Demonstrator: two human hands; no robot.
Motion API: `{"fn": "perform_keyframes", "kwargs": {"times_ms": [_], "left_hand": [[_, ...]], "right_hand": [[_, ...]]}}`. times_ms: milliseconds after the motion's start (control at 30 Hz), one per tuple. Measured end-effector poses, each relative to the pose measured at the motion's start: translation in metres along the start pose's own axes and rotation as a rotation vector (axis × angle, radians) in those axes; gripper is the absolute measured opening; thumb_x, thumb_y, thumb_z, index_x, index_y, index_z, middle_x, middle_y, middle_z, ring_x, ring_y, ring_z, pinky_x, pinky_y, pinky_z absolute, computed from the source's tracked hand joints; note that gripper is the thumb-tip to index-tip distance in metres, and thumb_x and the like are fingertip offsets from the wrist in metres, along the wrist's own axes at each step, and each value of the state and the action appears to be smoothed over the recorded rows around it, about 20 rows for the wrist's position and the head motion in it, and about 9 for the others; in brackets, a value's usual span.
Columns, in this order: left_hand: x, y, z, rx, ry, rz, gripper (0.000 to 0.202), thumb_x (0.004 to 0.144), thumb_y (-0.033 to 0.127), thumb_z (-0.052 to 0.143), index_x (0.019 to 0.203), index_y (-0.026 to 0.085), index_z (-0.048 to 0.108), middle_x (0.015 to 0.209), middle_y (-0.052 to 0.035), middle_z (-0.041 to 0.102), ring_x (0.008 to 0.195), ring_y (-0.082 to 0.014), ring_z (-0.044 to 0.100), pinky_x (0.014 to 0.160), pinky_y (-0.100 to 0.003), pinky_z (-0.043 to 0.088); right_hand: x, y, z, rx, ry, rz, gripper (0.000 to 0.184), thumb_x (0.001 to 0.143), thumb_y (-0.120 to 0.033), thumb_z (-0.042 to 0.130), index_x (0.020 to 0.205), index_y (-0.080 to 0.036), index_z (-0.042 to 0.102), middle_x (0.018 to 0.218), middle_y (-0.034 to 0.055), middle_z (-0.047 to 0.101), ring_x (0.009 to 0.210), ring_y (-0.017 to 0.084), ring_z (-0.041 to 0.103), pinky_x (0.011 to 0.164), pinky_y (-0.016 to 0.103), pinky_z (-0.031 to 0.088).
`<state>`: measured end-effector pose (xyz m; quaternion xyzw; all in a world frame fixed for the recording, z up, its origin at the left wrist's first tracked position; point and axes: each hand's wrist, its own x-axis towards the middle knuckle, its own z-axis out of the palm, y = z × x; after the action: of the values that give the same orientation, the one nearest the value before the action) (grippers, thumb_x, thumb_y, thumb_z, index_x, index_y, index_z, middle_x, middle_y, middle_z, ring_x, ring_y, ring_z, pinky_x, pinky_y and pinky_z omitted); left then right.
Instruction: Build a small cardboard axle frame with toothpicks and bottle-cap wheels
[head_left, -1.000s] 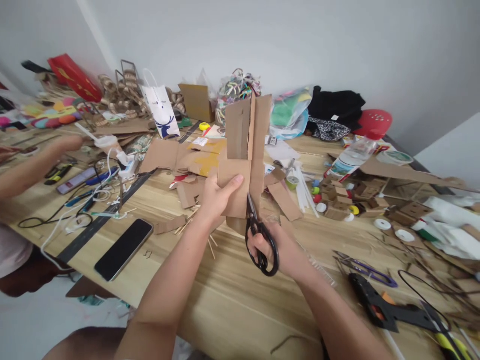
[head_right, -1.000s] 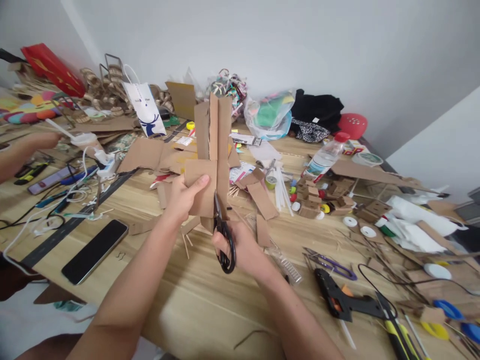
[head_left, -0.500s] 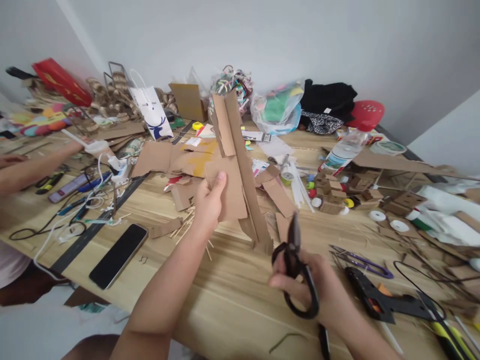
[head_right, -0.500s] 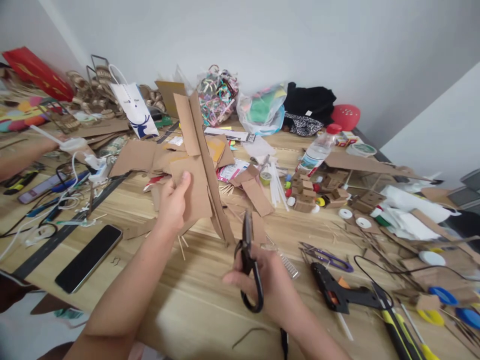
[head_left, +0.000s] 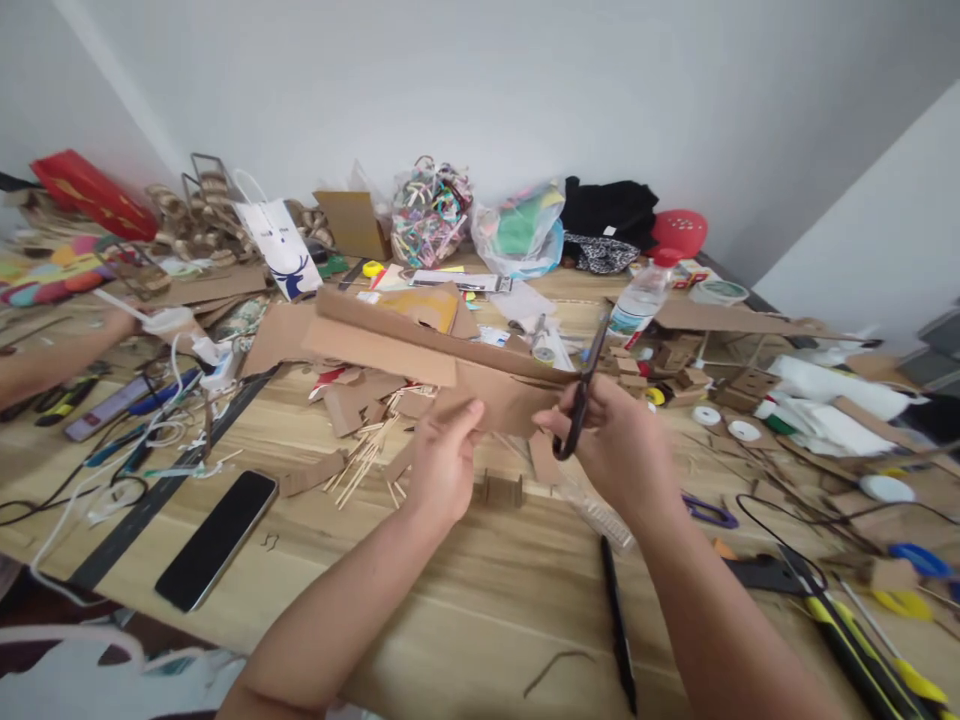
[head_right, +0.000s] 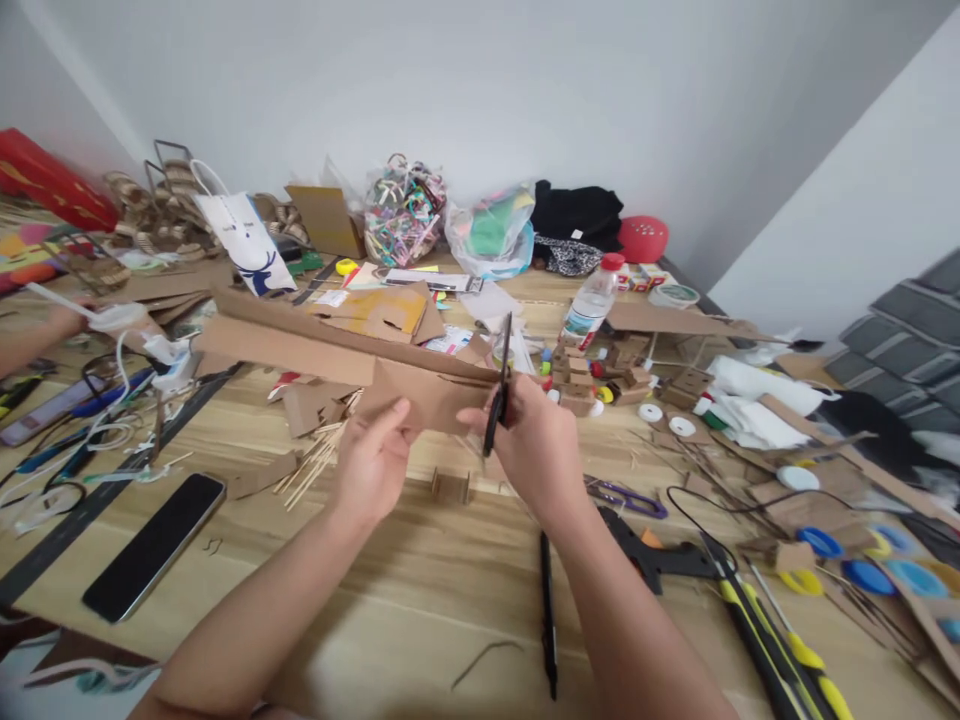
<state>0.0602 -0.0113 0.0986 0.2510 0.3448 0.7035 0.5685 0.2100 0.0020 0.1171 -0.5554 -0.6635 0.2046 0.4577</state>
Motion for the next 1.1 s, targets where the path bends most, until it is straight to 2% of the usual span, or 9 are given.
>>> {"fn": "perform_keyframes", "kwargs": {"times_ms": [167,300,367,500,600,733,900,967,1100], "left_hand": [[-0.005,-0.003,0.001,0.045,-0.02,-0.038,0.041,0.049,0.037,0.091,0.083,0.021,0.074,0.084,-0.0051,0.078,0.106,-0.0317,0.071,0.094,-0.044,0.055],[0.01,0.003,-0.01,0.079,-0.039,-0.014,0.041,0.051,0.04,0.092,0.083,0.022,0.074,0.094,-0.0046,0.078,0.116,-0.0288,0.066,0.098,-0.041,0.053],[0.016,0.004,-0.015,0.142,-0.052,-0.017,0.04,0.054,0.042,0.092,0.084,0.023,0.074,0.094,-0.0036,0.077,0.109,-0.0255,0.068,0.093,-0.038,0.055],[0.015,0.006,-0.018,0.476,-0.357,-0.193,0.043,0.061,0.058,0.085,0.075,0.019,0.074,0.074,-0.0039,0.072,0.068,-0.0169,0.064,0.07,-0.032,0.054],[0.004,0.013,-0.018,0.74,-0.552,-0.25,0.043,0.068,0.053,0.083,0.092,0.018,0.076,0.078,-0.0048,0.074,0.072,-0.0173,0.065,0.072,-0.03,0.053],[-0.004,0.032,-0.021,0.921,-0.549,0.001,0.023,0.076,0.042,0.077,0.087,0.022,0.078,0.082,-0.0056,0.077,0.075,-0.0205,0.069,0.067,-0.029,0.053],[0.011,0.052,-0.019,0.906,-0.152,0.611,0.014,0.076,0.035,0.075,0.085,0.025,0.079,0.081,-0.0046,0.075,0.077,-0.0214,0.068,0.075,-0.033,0.055],[0.02,0.052,-0.015,0.952,-0.178,0.745,0.016,0.077,0.034,0.074,0.09,0.026,0.078,0.095,-0.0057,0.074,0.09,-0.0233,0.069,0.083,-0.035,0.056],[0.032,0.041,-0.009,1.095,-0.283,0.849,0.016,0.084,0.032,0.068,0.097,0.026,0.075,0.117,-0.0092,0.069,0.116,-0.028,0.064,0.099,-0.042,0.053]], "right_hand": [[0.032,-0.008,-0.009,0.211,-0.005,-0.065,0.046,0.068,-0.059,0.076,0.063,-0.026,0.044,0.056,-0.0041,0.051,0.053,0.015,0.051,0.05,0.028,0.041],[0.058,-0.012,-0.027,0.214,-0.183,-0.155,0.047,0.064,-0.055,0.08,0.065,-0.024,0.045,0.057,-0.0063,0.047,0.052,0.012,0.044,0.049,0.025,0.036],[0.07,-0.014,-0.034,0.167,-0.271,-0.197,0.044,0.064,-0.051,0.08,0.064,-0.024,0.045,0.057,-0.0066,0.047,0.053,0.012,0.044,0.05,0.025,0.035],[0.094,-0.022,-0.045,-0.058,-0.208,-0.31,0.029,0.07,-0.029,0.074,0.065,-0.023,0.046,0.06,-0.0047,0.05,0.06,0.013,0.047,0.056,0.027,0.034],[0.11,-0.029,-0.054,-0.28,-0.146,-0.423,0.022,0.071,-0.017,0.068,0.066,-0.023,0.048,0.062,-0.0026,0.054,0.063,0.015,0.049,0.059,0.029,0.033],[0.126,-0.045,-0.063,-0.493,-0.202,-0.547,0.017,0.073,-0.013,0.065,0.068,-0.023,0.052,0.064,-0.0005,0.057,0.063,0.018,0.053,0.06,0.031,0.033],[0.124,-0.074,-0.057,-0.608,-0.44,-0.639,0.024,0.074,-0.01,0.066,0.063,-0.024,0.048,0.059,-0.0028,0.051,0.062,0.017,0.052,0.063,0.03,0.033],[0.121,-0.084,-0.051,-0.62,-0.546,-0.671,0.025,0.077,-0.01,0.065,0.064,-0.023,0.049,0.059,-0.0034,0.052,0.062,0.016,0.052,0.063,0.03,0.033],[0.119,-0.098,-0.04,-0.604,-0.64,-0.743,0.022,0.08,-0.009,0.062,0.068,-0.022,0.05,0.062,-0.0041,0.052,0.059,0.013,0.046,0.062,0.028,0.032]]}}
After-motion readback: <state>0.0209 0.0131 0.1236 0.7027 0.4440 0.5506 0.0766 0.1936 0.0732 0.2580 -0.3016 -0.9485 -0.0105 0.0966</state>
